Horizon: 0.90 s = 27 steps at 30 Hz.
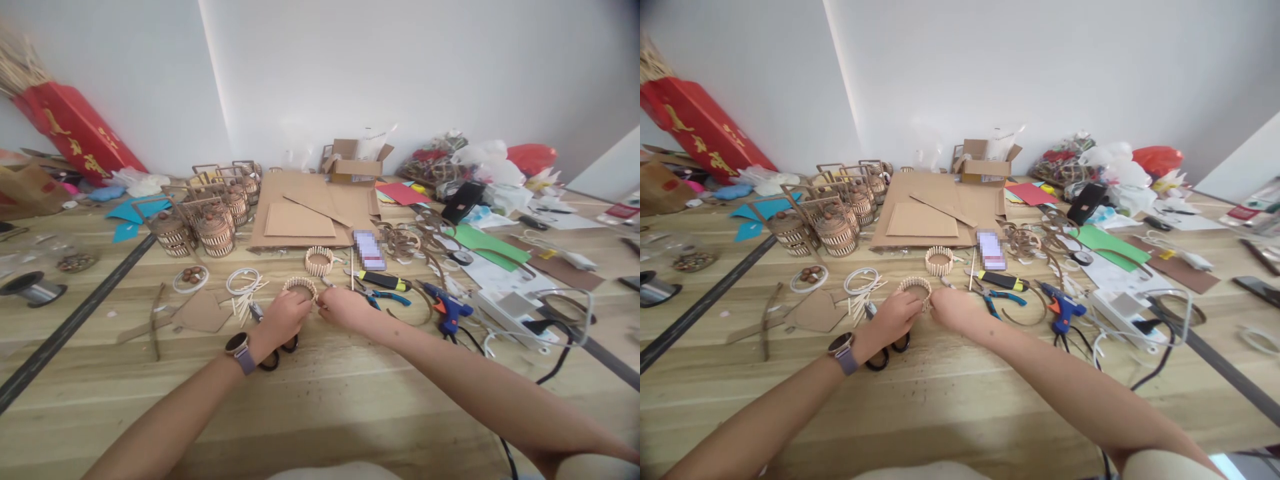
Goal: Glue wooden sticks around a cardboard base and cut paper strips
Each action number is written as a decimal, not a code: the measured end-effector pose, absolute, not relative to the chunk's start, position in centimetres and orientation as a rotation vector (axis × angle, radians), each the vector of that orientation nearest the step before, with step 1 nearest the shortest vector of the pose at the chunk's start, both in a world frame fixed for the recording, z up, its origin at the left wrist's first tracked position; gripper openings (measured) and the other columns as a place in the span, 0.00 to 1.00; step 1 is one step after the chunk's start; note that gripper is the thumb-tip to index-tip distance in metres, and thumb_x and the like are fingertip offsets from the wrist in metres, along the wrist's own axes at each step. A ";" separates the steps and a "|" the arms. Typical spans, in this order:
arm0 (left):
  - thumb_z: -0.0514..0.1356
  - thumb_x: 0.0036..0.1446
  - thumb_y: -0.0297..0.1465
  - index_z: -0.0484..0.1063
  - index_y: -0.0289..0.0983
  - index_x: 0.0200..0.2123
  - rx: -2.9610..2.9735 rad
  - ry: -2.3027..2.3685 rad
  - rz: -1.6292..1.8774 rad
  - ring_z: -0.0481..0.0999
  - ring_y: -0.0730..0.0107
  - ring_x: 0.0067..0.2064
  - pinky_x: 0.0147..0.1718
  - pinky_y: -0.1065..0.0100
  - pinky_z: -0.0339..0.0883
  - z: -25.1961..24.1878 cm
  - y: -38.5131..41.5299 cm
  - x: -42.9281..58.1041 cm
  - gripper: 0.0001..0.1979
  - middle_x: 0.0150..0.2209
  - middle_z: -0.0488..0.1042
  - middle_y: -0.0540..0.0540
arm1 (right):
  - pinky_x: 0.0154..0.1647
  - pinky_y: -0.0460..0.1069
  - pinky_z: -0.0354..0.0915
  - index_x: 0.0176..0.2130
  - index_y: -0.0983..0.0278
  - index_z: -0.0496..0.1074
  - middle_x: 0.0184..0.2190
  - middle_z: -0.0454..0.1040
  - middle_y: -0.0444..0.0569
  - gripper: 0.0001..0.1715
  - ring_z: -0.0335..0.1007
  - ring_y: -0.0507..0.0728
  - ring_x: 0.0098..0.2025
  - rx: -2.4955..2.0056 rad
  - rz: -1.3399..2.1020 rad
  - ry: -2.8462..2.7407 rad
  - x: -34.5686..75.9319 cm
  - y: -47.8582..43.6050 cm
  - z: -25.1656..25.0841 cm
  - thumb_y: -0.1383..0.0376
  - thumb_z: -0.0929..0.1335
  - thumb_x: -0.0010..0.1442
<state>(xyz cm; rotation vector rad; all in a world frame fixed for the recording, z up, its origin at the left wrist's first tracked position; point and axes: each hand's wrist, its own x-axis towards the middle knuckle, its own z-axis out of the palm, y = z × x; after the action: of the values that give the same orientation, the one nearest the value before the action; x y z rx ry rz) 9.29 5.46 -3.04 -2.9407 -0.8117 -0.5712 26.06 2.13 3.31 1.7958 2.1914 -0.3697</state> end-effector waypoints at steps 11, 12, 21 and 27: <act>0.46 0.66 0.24 0.70 0.37 0.32 -2.979 -0.805 -0.546 0.71 0.63 0.34 0.36 0.62 0.64 -3.7 5.5 8.3 0.16 0.31 0.74 0.46 | 0.46 0.57 0.71 0.51 0.65 0.70 0.49 0.73 0.52 0.16 0.73 0.58 0.46 1.841 -0.406 2.181 26.8 2.6 3.2 0.59 0.67 0.66; 0.46 0.67 0.25 0.70 0.37 0.32 -2.974 -0.836 -0.553 0.71 0.63 0.34 0.36 0.62 0.65 -3.7 5.5 8.3 0.15 0.30 0.74 0.45 | 0.47 0.57 0.71 0.51 0.65 0.70 0.49 0.73 0.52 0.16 0.73 0.58 0.46 1.849 -0.409 2.183 26.9 2.7 3.2 0.59 0.67 0.66; 0.54 0.65 0.30 0.69 0.38 0.45 -2.939 -1.142 -0.626 0.76 0.58 0.42 0.42 0.58 0.69 -3.4 5.1 8.8 0.07 0.39 0.77 0.42 | 0.46 0.53 0.69 0.46 0.64 0.76 0.45 0.79 0.52 0.14 0.75 0.60 0.48 1.945 -0.422 2.209 27.8 2.7 4.9 0.64 0.63 0.67; 0.55 0.63 0.28 0.67 0.38 0.47 -2.908 -1.292 -0.625 0.77 0.57 0.44 0.43 0.58 0.67 -3.2 4.7 9.6 0.09 0.41 0.78 0.43 | 0.40 0.48 0.67 0.44 0.63 0.79 0.44 0.81 0.54 0.17 0.77 0.61 0.46 1.915 -0.448 2.231 27.6 2.7 5.3 0.65 0.63 0.64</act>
<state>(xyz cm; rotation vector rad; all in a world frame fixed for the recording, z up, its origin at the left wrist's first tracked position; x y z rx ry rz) 9.57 4.69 -3.19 -2.9079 -1.2924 -0.6246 27.60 2.70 5.27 1.9154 2.2311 -0.4480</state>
